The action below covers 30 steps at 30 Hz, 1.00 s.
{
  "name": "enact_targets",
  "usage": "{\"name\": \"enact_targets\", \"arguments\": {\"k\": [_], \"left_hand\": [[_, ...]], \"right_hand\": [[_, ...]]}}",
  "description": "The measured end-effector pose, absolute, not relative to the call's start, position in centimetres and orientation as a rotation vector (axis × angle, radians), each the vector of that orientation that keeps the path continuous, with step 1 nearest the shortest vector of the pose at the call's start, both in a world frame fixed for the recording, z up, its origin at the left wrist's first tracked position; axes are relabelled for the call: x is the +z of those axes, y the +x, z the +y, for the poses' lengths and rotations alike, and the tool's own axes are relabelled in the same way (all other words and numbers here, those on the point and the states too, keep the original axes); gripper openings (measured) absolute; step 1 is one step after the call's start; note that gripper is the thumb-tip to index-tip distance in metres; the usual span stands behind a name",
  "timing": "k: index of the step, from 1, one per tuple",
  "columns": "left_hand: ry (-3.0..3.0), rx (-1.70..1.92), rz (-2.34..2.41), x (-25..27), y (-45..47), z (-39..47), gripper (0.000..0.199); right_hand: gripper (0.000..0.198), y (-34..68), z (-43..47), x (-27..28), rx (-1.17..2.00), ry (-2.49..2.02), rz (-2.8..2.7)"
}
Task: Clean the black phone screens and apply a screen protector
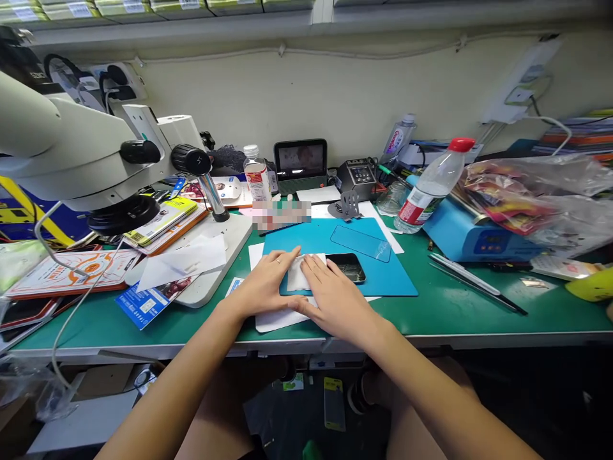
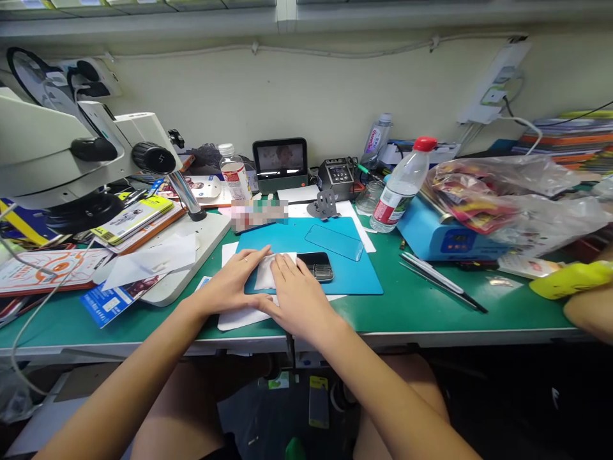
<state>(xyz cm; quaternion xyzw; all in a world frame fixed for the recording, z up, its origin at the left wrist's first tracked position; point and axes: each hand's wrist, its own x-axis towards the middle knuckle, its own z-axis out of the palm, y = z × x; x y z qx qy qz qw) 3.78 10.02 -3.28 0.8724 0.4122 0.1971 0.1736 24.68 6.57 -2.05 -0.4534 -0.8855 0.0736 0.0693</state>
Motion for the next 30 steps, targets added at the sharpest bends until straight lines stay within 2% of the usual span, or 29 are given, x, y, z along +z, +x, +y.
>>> {"name": "enact_targets", "arguments": {"k": [16, 30], "left_hand": [[2.478, 0.533, 1.212, -3.5, 3.7, 10.0, 0.102], [2.464, 0.553, 1.228, -3.3, 4.2, 9.8, 0.091]], "right_hand": [[0.094, 27.2, 6.3, -2.0, 0.072, -1.351, -2.718], [0.086, 28.3, 6.0, -2.4, 0.143, -1.420, -2.628]]}}
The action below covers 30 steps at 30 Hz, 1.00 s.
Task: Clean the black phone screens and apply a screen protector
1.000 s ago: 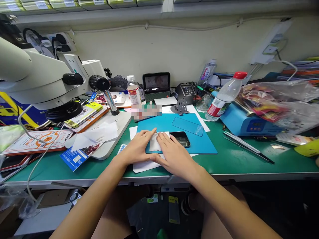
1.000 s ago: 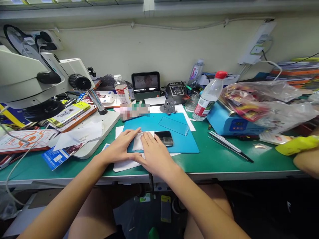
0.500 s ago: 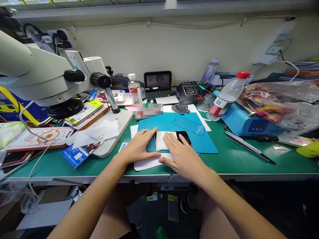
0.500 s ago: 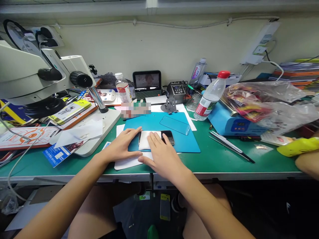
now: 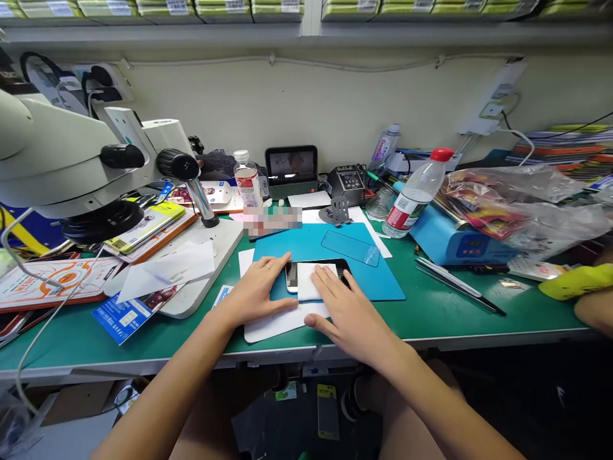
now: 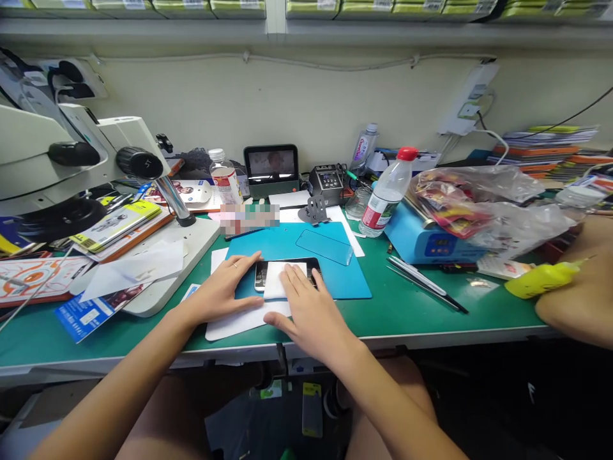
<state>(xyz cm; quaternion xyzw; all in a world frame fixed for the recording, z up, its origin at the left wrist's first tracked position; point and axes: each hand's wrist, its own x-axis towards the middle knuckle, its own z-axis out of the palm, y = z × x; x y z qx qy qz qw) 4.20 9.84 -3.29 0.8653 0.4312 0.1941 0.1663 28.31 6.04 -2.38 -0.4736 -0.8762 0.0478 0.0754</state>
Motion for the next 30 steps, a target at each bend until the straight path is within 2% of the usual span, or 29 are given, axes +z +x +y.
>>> {"name": "enact_targets", "arguments": {"k": [7, 13, 25, 30], "left_hand": [[2.456, 0.545, 1.250, -3.4, 4.4, 9.7, 0.087], [2.465, 0.561, 1.293, -3.5, 4.8, 9.9, 0.074], [2.515, 0.550, 1.311, -4.1, 4.9, 9.9, 0.082], [2.497, 0.569, 1.288, -4.1, 4.8, 9.8, 0.071]], "right_hand": [[0.090, 28.8, 6.0, -1.9, 0.134, -1.460, -2.622], [0.088, 28.9, 6.1, -1.8, 0.162, -1.473, -2.622], [0.085, 29.7, 6.0, -2.1, 0.162, -1.501, -2.567], [0.086, 29.5, 6.0, -2.0, 0.114, -1.532, -2.559]]}}
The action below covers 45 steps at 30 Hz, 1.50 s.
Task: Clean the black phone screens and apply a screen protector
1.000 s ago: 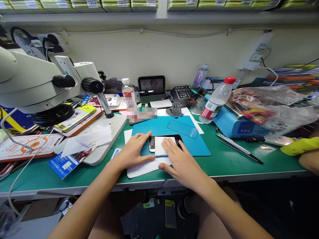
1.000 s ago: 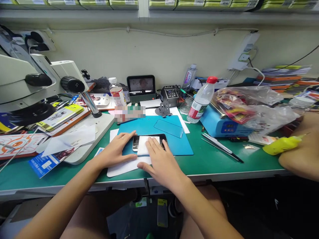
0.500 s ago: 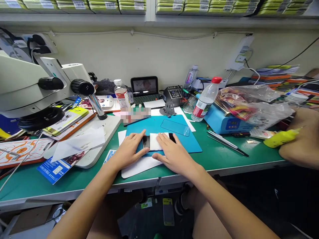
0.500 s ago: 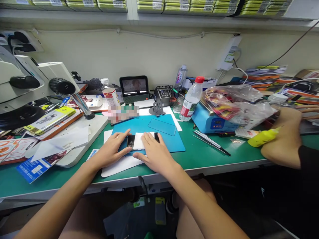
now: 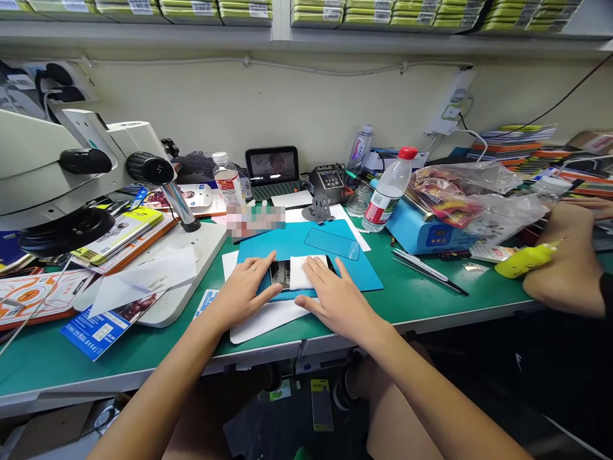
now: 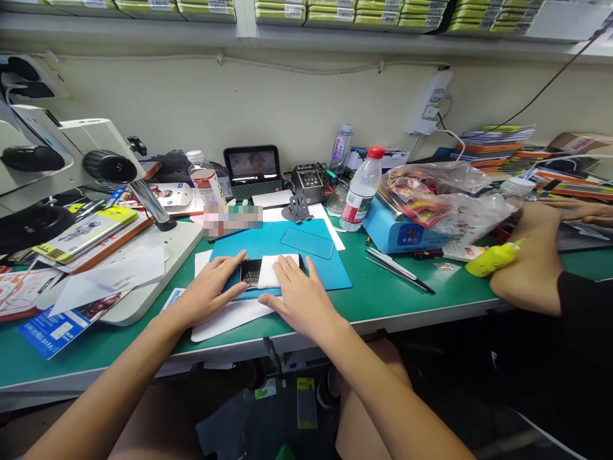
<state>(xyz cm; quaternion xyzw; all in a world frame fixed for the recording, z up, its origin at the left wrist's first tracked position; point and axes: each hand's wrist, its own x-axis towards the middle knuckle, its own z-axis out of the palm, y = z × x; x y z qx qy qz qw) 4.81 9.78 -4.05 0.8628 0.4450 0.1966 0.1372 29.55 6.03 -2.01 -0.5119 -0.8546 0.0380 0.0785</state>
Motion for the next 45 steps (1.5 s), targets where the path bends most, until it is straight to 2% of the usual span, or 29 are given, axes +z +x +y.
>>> {"name": "enact_targets", "arguments": {"k": [7, 17, 33, 41, 45], "left_hand": [[2.507, 0.619, 1.292, -4.2, 4.9, 9.9, 0.065], [2.537, 0.594, 1.309, -3.7, 5.1, 9.7, 0.075], [2.511, 0.566, 1.343, -3.5, 5.2, 9.5, 0.075], [2.508, 0.539, 1.361, -3.3, 5.2, 9.6, 0.080], [2.476, 0.532, 1.411, -3.4, 5.4, 9.6, 0.074]], "right_hand": [[0.082, 30.0, 6.7, -1.5, 0.142, -1.581, -2.565], [0.079, 31.2, 6.0, -2.3, 0.088, -1.514, -2.558], [0.072, 32.5, 7.5, -1.9, 0.121, -1.530, -2.600], [0.079, 33.5, 5.7, -2.8, 0.113, -1.498, -2.599], [0.079, 33.0, 7.3, -2.3, 0.159, -1.562, -2.616]]}}
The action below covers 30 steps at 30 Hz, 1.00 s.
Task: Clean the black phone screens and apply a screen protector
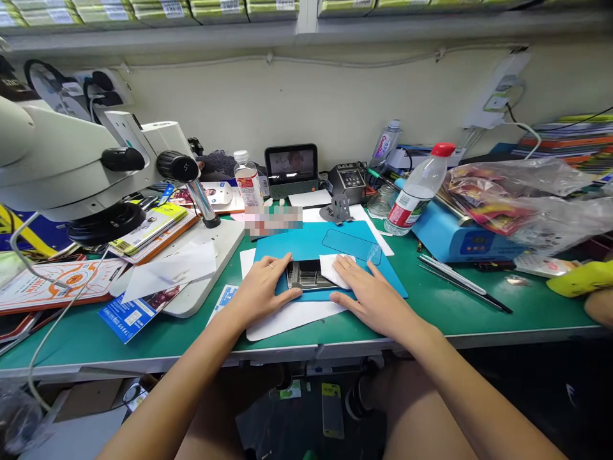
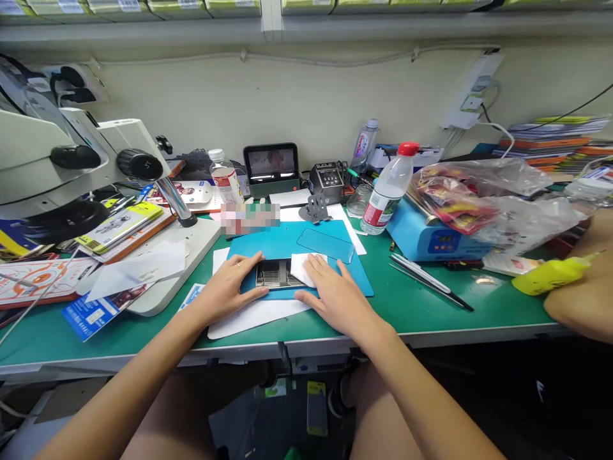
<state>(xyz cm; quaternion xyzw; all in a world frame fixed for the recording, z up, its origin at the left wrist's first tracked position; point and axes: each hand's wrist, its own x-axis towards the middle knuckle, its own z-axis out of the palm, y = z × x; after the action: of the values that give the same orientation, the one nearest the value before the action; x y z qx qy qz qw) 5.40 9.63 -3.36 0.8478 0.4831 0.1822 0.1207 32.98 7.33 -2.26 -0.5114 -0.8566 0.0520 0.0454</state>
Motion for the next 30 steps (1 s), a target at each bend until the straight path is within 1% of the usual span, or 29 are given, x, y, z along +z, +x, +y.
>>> {"name": "enact_targets", "arguments": {"k": [6, 10, 15, 20, 25, 30], "left_hand": [[2.505, 0.565, 1.373, -3.4, 5.3, 9.6, 0.071], [2.509, 0.608, 1.353, -3.6, 5.3, 9.8, 0.070], [2.421, 0.626, 1.367, -3.7, 5.3, 9.7, 0.064], [2.378, 0.621, 1.338, -3.7, 5.1, 9.8, 0.065], [2.371, 0.610, 1.354, -3.6, 5.2, 9.8, 0.064], [2.394, 0.589, 1.346, -3.3, 5.3, 9.6, 0.061]], "right_hand": [[0.081, 33.5, 5.9, -2.9, 0.095, -1.525, -2.580], [0.083, 33.4, 6.4, -2.9, 0.121, -1.530, -2.607], [0.080, 32.9, 7.4, -2.5, 0.146, -1.525, -2.628], [0.078, 33.7, 5.5, -3.0, 0.096, -1.472, -2.624], [0.079, 32.7, 7.3, -2.2, 0.127, -1.535, -2.661], [0.079, 32.6, 6.3, -2.6, 0.006, -1.492, -2.647]]}}
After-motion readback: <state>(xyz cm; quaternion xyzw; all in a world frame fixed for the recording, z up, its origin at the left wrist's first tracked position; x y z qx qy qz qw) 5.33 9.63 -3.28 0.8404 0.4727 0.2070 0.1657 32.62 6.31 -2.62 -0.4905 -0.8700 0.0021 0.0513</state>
